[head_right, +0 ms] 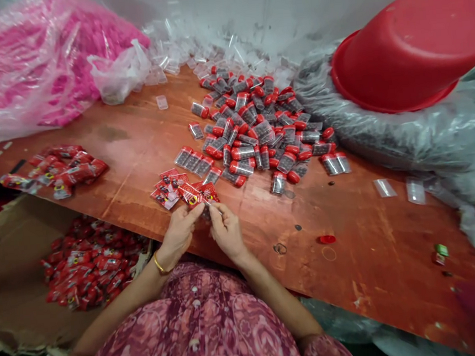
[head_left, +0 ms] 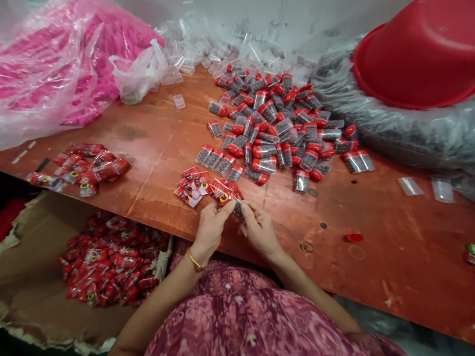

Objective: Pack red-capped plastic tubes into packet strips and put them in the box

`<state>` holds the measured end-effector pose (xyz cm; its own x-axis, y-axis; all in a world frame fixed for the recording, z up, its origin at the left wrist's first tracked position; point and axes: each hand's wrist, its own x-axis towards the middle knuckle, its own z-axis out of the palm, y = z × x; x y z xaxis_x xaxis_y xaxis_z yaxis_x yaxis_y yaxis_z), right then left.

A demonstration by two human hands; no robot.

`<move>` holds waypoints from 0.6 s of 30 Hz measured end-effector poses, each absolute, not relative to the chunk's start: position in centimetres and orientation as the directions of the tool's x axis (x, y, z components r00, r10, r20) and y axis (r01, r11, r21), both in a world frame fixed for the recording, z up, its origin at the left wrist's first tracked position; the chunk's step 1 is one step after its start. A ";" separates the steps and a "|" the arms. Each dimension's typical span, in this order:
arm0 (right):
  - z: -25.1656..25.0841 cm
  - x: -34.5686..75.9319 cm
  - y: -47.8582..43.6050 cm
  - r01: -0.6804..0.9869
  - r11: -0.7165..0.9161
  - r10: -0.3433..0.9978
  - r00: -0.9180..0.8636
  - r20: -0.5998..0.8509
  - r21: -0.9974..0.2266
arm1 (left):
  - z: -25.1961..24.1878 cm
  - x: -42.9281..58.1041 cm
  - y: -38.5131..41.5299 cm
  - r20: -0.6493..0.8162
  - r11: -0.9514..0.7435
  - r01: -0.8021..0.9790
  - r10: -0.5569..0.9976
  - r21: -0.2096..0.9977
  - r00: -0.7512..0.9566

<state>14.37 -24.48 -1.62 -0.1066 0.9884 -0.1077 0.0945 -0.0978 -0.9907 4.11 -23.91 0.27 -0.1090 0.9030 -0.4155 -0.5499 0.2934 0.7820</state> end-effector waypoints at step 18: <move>-2.1 14.3 -22.3 0.355 0.257 0.940 -0.309 0.146 -0.899 | 1.0 0.7 -26.9 -0.616 0.597 -0.537 0.769 0.596 0.171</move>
<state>14.34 -22.31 -2.12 -0.3094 0.9396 0.1465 0.3553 0.2571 -0.8987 0.75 -26.94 1.05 0.1707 0.7689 -0.6161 -0.5370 0.5969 0.5961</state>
